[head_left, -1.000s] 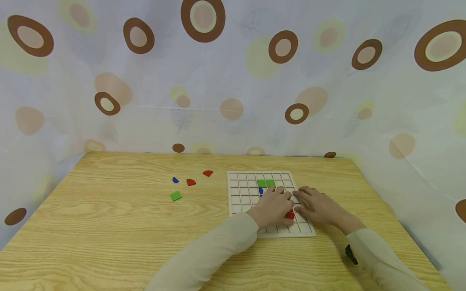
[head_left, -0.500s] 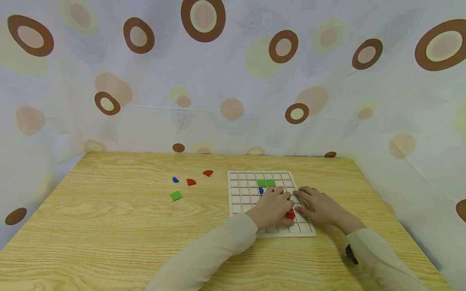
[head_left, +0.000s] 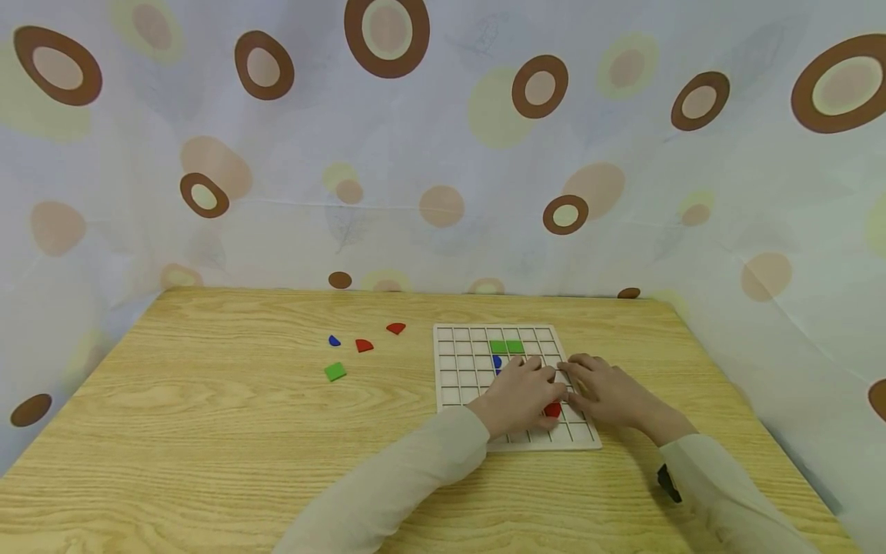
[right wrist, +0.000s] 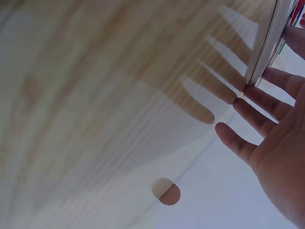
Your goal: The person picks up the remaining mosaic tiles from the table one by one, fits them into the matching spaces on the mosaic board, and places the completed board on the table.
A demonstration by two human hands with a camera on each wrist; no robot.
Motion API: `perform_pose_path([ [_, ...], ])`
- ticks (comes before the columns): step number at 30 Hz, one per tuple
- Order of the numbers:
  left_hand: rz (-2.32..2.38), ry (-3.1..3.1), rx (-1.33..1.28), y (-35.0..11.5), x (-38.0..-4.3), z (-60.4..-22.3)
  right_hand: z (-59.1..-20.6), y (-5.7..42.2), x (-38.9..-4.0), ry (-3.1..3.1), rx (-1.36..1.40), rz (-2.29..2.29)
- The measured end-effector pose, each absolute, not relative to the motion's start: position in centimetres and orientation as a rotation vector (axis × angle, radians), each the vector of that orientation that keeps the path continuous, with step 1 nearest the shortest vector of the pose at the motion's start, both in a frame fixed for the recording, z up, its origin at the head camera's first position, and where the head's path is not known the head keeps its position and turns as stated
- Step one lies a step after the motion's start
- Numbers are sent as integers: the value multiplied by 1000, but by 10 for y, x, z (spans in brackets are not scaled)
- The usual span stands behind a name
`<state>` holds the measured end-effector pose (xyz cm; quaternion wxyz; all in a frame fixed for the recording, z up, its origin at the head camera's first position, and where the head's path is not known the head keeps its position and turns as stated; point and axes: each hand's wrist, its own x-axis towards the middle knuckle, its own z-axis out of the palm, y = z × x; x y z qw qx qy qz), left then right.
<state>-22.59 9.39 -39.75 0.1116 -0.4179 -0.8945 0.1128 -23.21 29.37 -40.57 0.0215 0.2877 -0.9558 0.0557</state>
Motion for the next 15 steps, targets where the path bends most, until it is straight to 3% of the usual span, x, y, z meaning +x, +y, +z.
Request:
perform_pose_path([
  [15,254,-2656,-1268,90,-226,-397,-408,295,-234,-2966,895,165],
])
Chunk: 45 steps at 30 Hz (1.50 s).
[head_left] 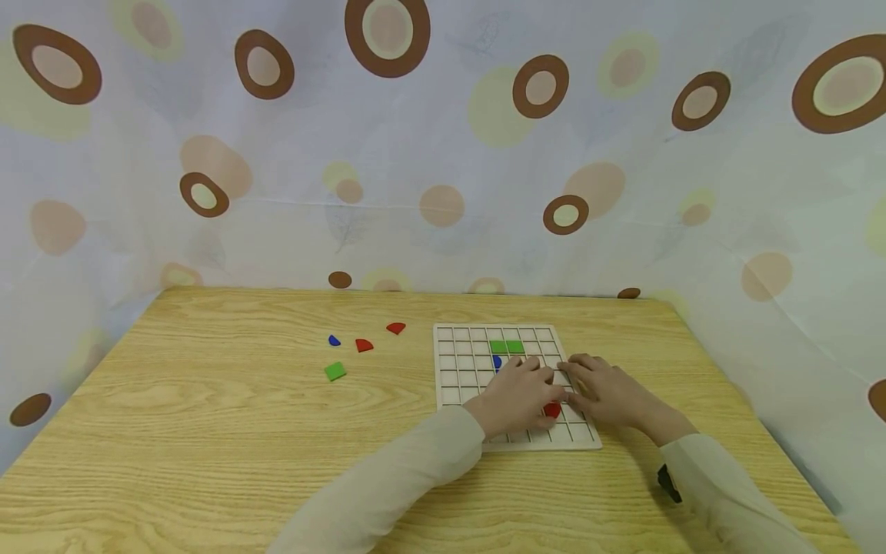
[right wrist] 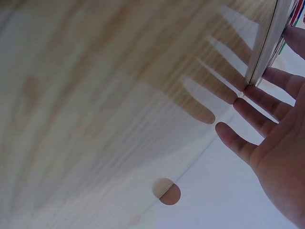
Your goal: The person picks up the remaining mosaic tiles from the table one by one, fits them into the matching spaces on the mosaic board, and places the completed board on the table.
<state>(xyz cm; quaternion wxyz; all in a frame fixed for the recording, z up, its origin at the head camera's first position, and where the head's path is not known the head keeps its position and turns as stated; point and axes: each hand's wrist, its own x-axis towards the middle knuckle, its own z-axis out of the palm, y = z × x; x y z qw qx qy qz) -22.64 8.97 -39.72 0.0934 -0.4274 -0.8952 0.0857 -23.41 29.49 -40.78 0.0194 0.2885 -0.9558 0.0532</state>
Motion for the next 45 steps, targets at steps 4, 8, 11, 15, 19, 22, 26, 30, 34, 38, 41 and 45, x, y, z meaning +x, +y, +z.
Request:
perform_pose_path([
  [4,227,-2617,-1303,87,-225,-396,-408,295,-234,-2964,900,162],
  [8,217,-2601,-1333,85,-224,-395,-408,295,-234,-2961,907,161],
  [11,241,-2599,-1341,84,-224,-394,-407,295,-233,-2959,909,165],
  [15,261,-2600,-1353,84,-224,-395,-407,295,-233,-2958,906,163],
  [19,232,-2596,-1378,84,-225,-396,-407,294,-233,-2954,904,161],
  [22,206,-2589,-1407,83,-227,-398,-407,294,-233,-2954,902,168],
  [26,206,-2578,-1426,84,-228,-399,-407,294,-233,-2954,902,169],
  [30,210,-2573,-1421,84,-228,-399,-407,294,-233,-2949,905,170],
  [34,224,-2594,-1407,84,-228,-397,-407,294,-233,-2956,899,169],
  [38,213,-2640,-1368,84,-230,-395,-406,293,-232,-2963,897,172],
  [41,215,-2651,-1330,83,-232,-395,-405,293,-232,-2956,899,183],
  [45,218,-2642,-1295,83,-235,-396,-406,292,-232,-2952,893,196],
])
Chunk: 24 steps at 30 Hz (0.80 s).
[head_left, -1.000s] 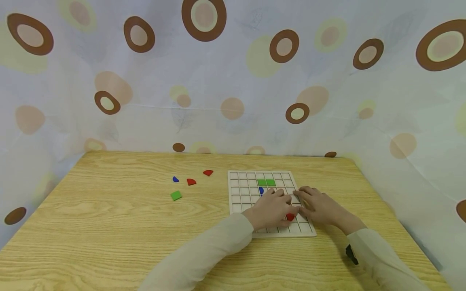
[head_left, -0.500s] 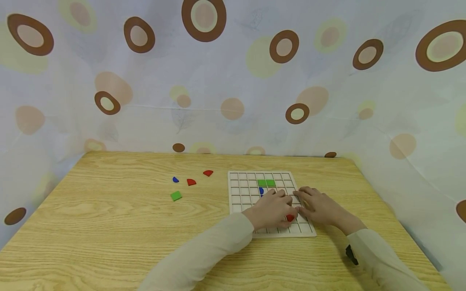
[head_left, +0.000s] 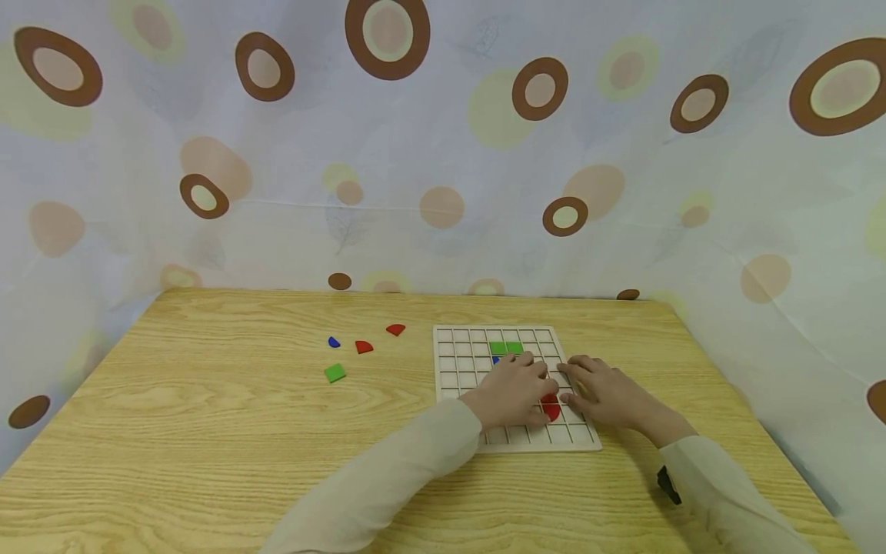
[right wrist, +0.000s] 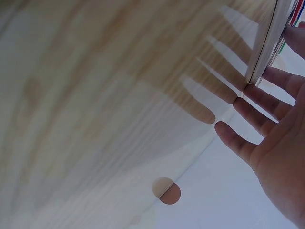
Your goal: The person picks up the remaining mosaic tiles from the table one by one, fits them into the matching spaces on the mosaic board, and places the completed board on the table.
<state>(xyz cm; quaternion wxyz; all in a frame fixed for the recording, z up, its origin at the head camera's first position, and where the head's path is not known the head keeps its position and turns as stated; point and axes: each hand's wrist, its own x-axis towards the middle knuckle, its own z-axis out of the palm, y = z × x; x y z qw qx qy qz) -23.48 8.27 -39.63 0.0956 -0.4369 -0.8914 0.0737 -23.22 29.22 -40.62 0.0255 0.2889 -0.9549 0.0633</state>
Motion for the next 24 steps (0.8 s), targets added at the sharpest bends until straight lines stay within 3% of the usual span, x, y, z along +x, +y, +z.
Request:
perform_pose_path([
  [24,312,-2678,-1284,79,-240,-395,-407,293,-234,-2965,888,183],
])
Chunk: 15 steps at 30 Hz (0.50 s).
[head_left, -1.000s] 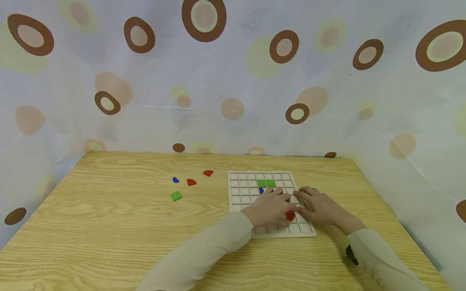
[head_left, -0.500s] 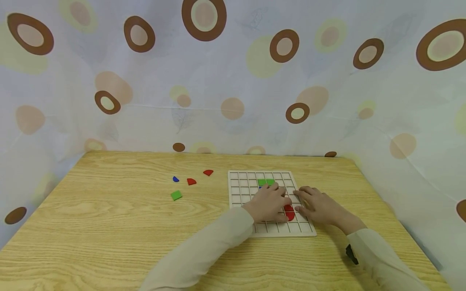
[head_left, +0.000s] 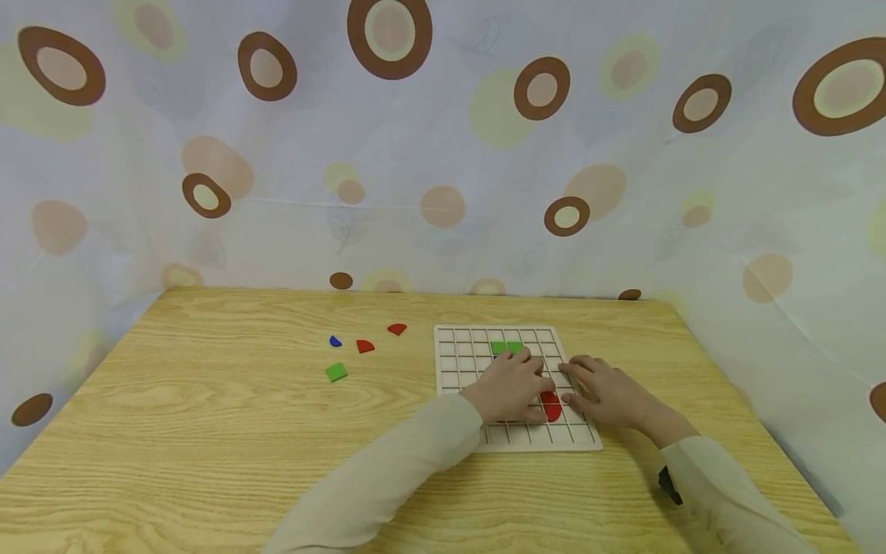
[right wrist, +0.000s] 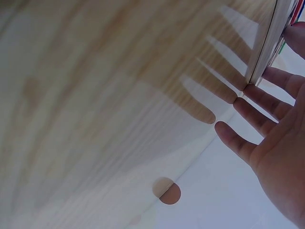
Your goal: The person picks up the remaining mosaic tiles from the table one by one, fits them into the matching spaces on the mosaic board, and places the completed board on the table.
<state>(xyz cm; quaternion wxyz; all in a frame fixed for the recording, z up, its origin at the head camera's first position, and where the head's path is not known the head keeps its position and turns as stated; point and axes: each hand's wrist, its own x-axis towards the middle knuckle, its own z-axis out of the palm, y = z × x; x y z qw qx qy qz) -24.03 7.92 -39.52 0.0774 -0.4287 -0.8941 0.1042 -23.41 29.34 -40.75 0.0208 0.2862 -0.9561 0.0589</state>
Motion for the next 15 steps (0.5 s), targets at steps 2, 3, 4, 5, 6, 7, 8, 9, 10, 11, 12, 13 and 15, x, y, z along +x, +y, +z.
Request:
perform_pose_path([
  [2,313,-2670,-1288,78,-240,-394,-408,293,-234,-2962,892,184],
  [3,318,-2666,-1288,78,-240,-394,-407,293,-234,-2961,893,186],
  [4,322,-2667,-1288,78,-240,-393,-407,293,-234,-2960,896,188],
  [5,325,-2665,-1288,77,-239,-393,-406,293,-234,-2959,899,190],
  [6,327,-2666,-1288,77,-239,-392,-406,292,-233,-2957,901,191],
  [7,326,-2669,-1290,76,-239,-392,-406,292,-233,-2954,905,193],
  [8,325,-2671,-1292,75,-239,-391,-405,292,-233,-2951,908,192],
  [9,325,-2676,-1294,75,-239,-391,-405,292,-233,-2951,909,191],
  [10,312,-2680,-1297,74,-239,-390,-405,292,-233,-2950,910,190],
  [11,300,-2681,-1299,72,-239,-389,-405,292,-233,-2949,912,188],
  [12,285,-2682,-1301,71,-239,-389,-405,293,-233,-2949,913,188],
  [13,268,-2682,-1302,69,-240,-389,-405,293,-233,-2949,915,189],
  [15,238,-2681,-1300,65,-242,-389,-405,293,-233,-2949,915,188],
])
